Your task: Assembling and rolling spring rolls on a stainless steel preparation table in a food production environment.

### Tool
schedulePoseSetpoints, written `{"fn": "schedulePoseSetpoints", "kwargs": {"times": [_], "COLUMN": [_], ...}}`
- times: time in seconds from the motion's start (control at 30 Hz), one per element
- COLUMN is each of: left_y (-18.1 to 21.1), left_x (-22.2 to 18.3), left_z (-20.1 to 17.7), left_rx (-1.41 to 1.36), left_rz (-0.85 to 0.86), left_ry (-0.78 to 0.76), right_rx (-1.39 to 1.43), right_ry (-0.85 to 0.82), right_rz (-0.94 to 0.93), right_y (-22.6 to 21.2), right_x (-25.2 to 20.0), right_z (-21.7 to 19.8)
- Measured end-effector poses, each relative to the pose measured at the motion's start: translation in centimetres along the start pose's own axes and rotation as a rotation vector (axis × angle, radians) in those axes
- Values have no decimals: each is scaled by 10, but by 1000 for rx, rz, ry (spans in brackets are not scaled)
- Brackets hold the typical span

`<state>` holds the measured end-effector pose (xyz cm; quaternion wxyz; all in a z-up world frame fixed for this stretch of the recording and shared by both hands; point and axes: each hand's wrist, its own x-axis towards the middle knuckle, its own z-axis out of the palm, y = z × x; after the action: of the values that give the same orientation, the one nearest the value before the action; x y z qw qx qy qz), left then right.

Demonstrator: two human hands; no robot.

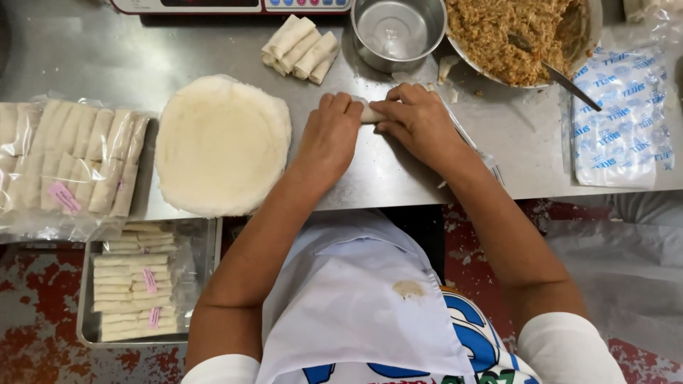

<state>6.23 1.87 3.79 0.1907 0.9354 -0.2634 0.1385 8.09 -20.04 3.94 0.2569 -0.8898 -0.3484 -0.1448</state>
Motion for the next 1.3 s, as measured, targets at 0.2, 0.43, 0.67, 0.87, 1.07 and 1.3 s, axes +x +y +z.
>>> {"fn": "schedulePoseSetpoints", "kwargs": {"times": [0.2,0.43,0.67,0.87,1.07,1.3], "left_y": [-9,-24,-27,-38,-14,35], "left_x": [14,25,44,51,51,-33], "left_z": [4,11,31,62,52,11], "left_rx": [-63,-91,182,147,67,14], "left_rz": [-26,12,37,127,86,103], "left_ry": [-47,6,140,278,208,-90], "right_rx": [-44,-51,-140,-277,-352,-82], "right_ry": [-19,58,201,146,137,-91], "right_rz": [66,92,-44,-13,-17,-73], "right_y": [12,26,26,31,50,3], "right_x": [6,10,12,11,12,-42], "right_z": [4,10,17,29,48,22]}}
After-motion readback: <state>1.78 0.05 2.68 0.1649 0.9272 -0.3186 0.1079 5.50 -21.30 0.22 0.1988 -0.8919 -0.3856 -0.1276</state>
